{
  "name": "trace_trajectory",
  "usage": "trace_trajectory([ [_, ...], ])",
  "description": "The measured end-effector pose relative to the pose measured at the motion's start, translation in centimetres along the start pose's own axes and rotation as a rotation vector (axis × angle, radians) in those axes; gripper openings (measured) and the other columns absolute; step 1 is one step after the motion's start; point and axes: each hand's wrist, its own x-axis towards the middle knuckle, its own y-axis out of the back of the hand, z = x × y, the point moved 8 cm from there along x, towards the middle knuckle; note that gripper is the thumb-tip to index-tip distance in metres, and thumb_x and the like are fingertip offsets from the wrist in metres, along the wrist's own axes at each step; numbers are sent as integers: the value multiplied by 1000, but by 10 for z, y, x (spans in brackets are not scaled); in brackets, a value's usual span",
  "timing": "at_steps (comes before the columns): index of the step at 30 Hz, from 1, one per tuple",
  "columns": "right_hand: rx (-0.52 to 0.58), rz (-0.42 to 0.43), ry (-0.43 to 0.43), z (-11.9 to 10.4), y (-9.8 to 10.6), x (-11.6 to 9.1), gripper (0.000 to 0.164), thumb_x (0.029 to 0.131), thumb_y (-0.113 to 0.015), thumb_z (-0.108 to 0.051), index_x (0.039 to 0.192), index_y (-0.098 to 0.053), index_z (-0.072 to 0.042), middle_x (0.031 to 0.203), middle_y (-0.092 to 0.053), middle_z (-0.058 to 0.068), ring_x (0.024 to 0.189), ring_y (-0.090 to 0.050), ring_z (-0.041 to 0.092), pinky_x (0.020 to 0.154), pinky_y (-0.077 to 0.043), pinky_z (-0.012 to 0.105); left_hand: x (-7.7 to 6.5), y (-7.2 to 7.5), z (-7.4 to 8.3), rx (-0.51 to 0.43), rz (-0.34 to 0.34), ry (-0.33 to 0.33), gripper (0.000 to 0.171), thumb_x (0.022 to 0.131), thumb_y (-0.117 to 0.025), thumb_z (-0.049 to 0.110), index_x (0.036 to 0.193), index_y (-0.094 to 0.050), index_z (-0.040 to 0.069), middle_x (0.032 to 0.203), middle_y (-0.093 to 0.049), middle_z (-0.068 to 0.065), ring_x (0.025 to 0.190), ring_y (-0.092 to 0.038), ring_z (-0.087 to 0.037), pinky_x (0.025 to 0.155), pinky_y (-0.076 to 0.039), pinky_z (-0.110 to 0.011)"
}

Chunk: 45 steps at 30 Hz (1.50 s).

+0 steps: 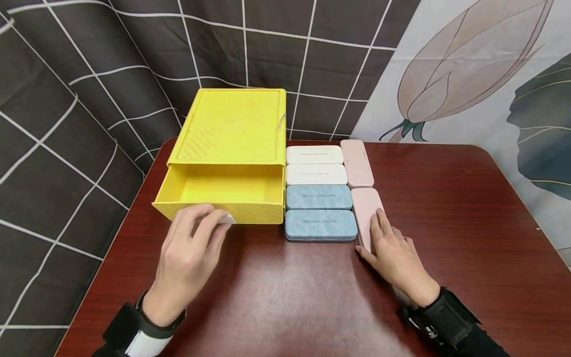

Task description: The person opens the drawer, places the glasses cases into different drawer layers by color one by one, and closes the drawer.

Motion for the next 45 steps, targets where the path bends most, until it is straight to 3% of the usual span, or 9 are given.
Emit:
trace_trajectory([
  [11,36,-20,-10,3,0,0,80,81,-64,-34,139,-30,9,145,-26,28,104,-48,47,68,-42,62,-1,4,2,-5,30,-5,14,79,-69,4,91,-66,-3,90,-58,-17,79,-54,-32,69,-45,-37],
  [21,101,37,-22,3,3,2,77,81,-65,-43,136,-33,1,140,-28,31,89,-52,50,61,-42,61,-3,6,3,-7,36,-9,13,82,-66,7,90,-66,-3,90,-58,-17,78,-54,-32,69,-43,-38],
  [29,104,59,-42,5,6,2,79,80,-66,-44,136,-36,3,132,-31,40,84,-50,52,58,-43,59,-3,9,7,-8,49,-16,13,85,-64,9,89,-66,-3,88,-58,-17,77,-54,-32,67,-43,-38],
  [38,88,31,-57,4,5,2,76,83,-65,-39,138,-33,2,132,-31,42,96,-46,53,57,-44,58,-3,12,10,-11,63,-25,14,86,-62,10,89,-66,-3,87,-58,-17,76,-54,-32,67,-43,-38],
  [45,78,20,-57,3,4,2,76,82,-66,-34,137,-31,5,132,-31,43,96,-45,54,55,-44,57,-3,16,14,-1,74,-37,14,87,-61,10,88,-66,-3,87,-58,-17,74,-54,-31,66,-42,-38],
])
